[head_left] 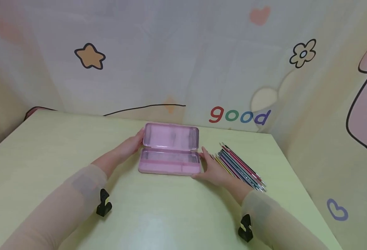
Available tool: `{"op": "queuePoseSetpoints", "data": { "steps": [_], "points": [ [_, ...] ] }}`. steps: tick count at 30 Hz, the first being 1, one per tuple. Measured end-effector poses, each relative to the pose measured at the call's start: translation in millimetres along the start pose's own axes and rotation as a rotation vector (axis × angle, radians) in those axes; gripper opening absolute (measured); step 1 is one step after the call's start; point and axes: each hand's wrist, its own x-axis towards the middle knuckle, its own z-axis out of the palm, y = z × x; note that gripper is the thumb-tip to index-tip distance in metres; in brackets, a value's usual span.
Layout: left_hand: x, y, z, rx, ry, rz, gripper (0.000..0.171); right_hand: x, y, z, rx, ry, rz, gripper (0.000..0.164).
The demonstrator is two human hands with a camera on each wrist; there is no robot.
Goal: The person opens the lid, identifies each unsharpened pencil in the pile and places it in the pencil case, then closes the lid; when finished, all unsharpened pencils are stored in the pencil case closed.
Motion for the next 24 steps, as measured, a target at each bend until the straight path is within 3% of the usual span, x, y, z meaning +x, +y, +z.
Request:
{"op": "queuePoseSetpoints", "data": {
  "steps": [10,20,24],
  "points": [
    [-2.3,2.0,-4.0,0.097,0.021,0.002,0.072,1.3,-4.7,-0.9,-0.008,0.006,-0.004,0.114],
    [-5.5,3.8,-0.8,0.171,0.065,-0.092,0.083,0.7,-3.4,0.2,-0.008,-0.004,0.003,0.113],
    [-11.2,5.4,3.9,0.204,0.041,-0.063,0.081,0.9,-3.8,0.4,-0.009,-0.011,0.018,0.113]
  ]
}}
